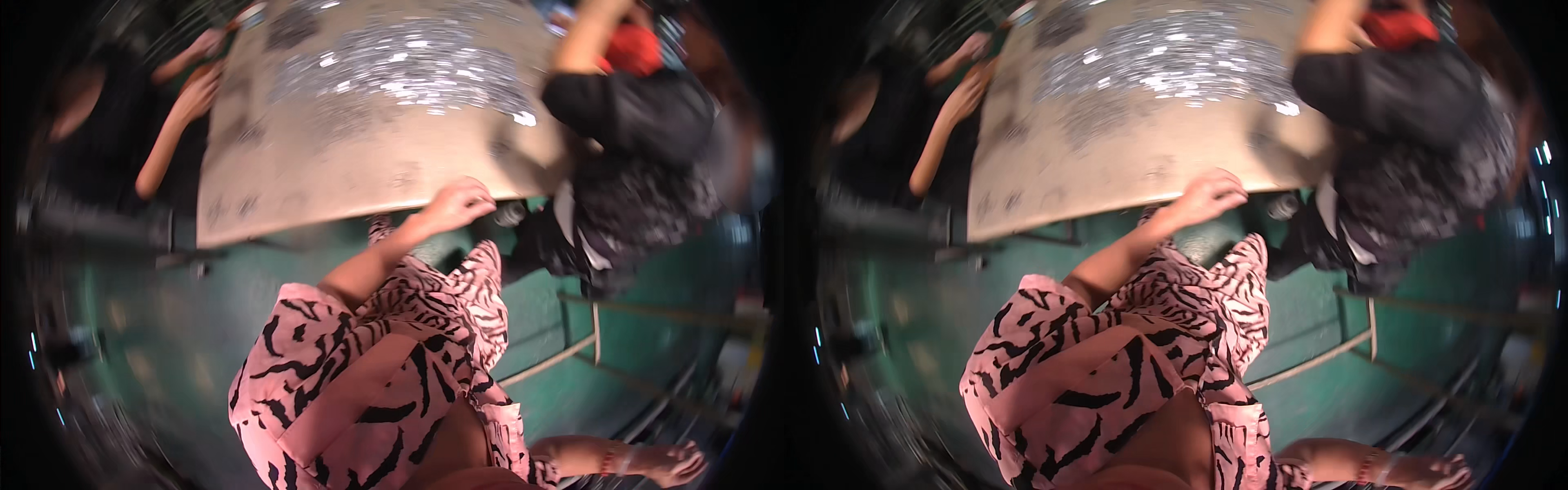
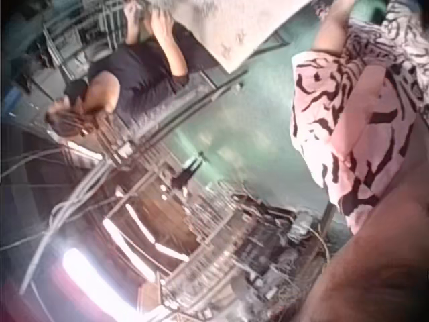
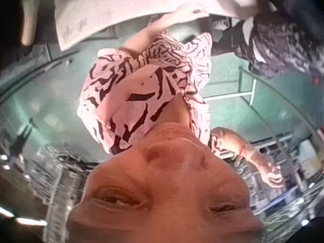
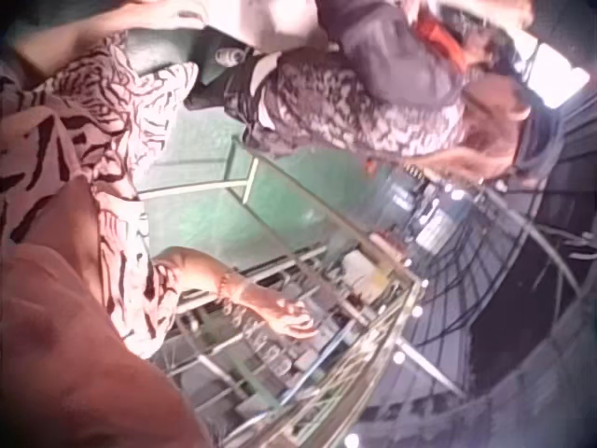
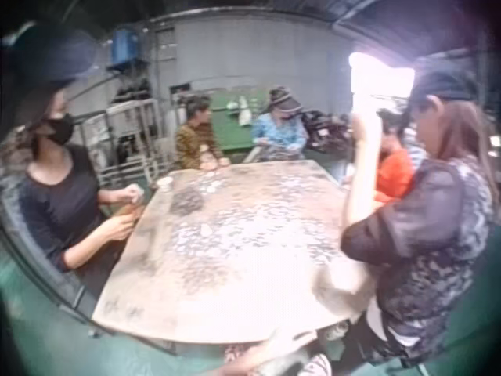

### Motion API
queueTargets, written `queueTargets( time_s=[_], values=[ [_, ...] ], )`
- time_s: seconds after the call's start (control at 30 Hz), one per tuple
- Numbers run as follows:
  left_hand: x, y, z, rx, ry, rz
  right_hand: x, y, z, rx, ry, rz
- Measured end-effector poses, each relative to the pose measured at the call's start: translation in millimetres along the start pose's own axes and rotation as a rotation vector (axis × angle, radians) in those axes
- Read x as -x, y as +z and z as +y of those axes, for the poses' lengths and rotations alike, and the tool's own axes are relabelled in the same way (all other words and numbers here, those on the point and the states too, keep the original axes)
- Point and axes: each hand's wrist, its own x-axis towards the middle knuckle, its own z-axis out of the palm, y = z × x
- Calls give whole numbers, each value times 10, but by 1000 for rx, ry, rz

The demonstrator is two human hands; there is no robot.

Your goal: The person picks up metal links from a pile and hooks them together to form chains, which are then hung on a rack.

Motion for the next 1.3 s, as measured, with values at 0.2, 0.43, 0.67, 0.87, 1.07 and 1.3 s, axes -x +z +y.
queueTargets(
  time_s=[0.2,0.43,0.67,0.87,1.07,1.3],
  values=[
    [842,-886,361,-338,-482,247,1773,1355,773,-495,335,-429],
    [808,-1827,-199,-477,-636,370,2719,2470,543,-406,432,-572],
    [373,-1910,-958,-790,-446,-185,3107,2453,457,-330,512,-1066],
    [434,-1960,-766,-1075,-372,-393,3979,2134,1030,133,982,-1720],
    [244,-2162,-651,-808,-620,418,4949,2669,1898,109,943,-1827],
    [361,-2071,-964,-611,-745,549,6091,3562,3318,453,80,-1788]
  ],
)
